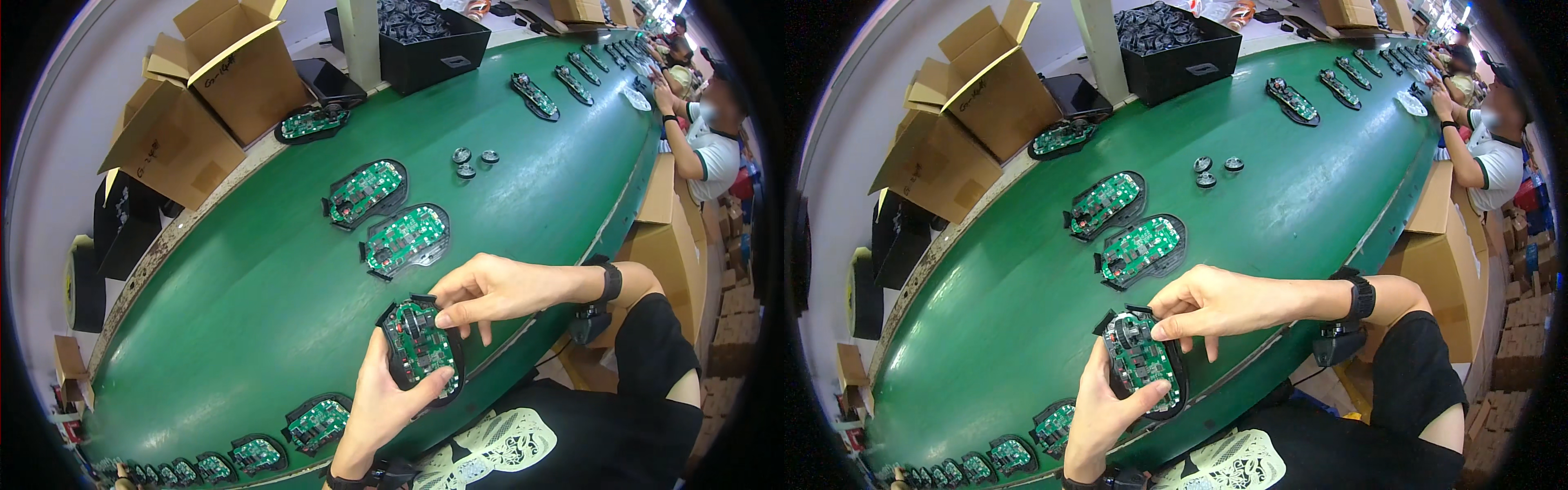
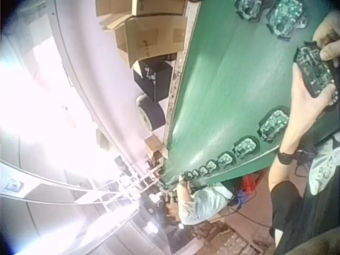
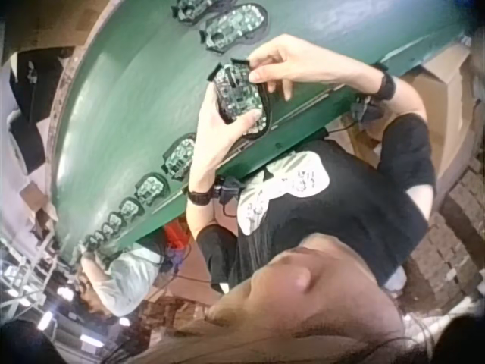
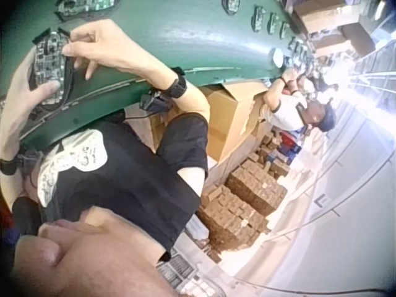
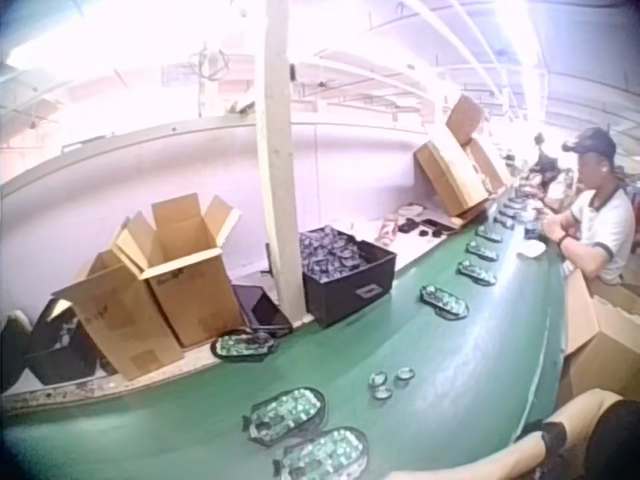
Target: The person assembles small electronic devices by placing circular components onto green circuit boards. They pick up each board, insert the component, and place the finished unit on the table, repeating this process for multiple units.
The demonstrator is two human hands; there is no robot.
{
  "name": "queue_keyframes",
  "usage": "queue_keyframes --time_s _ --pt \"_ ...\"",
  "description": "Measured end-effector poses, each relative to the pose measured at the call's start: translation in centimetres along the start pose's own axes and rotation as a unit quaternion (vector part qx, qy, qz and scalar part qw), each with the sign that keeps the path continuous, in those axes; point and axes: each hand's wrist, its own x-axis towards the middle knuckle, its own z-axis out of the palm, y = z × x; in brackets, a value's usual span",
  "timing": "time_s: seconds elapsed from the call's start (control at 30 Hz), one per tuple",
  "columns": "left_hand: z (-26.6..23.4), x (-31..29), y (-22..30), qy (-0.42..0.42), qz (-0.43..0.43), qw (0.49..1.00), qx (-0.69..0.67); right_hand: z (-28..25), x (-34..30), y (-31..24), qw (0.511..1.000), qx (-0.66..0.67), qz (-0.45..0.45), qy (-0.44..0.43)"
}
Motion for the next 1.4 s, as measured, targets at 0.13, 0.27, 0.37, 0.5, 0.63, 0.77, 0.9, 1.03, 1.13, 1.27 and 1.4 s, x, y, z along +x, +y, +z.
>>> queue_keyframes --time_s 0.13,0.27,0.37,0.5,0.63,0.77,0.9,1.03,1.13,1.27,1.4 --pt "0.0 0.1 -0.4 -0.001 -0.004 1.0 -0.007 0.3 0.0 0.2 1.0 0.011 -0.019 0.011" --pt "0.3 0.2 -0.8 0.009 0.015 1.0 -0.007 0.4 -0.1 0.2 1.0 0.025 -0.011 0.015" --pt "0.3 0.2 -1.0 0.013 0.013 1.0 -0.003 0.6 0.2 0.5 0.999 0.033 -0.014 0.022" --pt "0.3 0.3 -0.9 -0.001 -0.008 0.996 -0.092 0.2 0.5 0.8 0.999 0.031 -0.008 0.034" --pt "-0.5 -0.1 -1.3 -0.027 -0.008 0.986 -0.164 0.1 0.7 0.3 0.998 0.04 -0.009 0.052" --pt "-0.4 -0.1 -0.9 -0.029 -0.007 0.99 -0.139 -0.2 0.8 0.8 0.998 0.034 -0.001 0.059" --pt "-0.3 -0.2 -1.4 -0.036 0.016 0.992 -0.123 -0.1 0.9 0.9 0.997 0.045 -0.005 0.061" --pt "0.2 -0.1 -1.3 -0.019 0.021 0.988 -0.152 0.3 0.4 1.0 0.997 0.031 -0.022 0.074" --pt "0.5 0.1 -1.4 -0.009 0.034 0.989 -0.142 0.5 0.1 2.1 0.996 -0.012 -0.048 0.069" --pt "0.8 0.2 -1.5 0.007 0.034 0.993 -0.11 0.7 -0.1 1.5 0.997 0.014 -0.051 0.053" --pt "1.0 0.3 -1.3 0.031 0.047 0.995 -0.085 1.0 -0.1 1.7 0.996 0.035 -0.054 0.067"
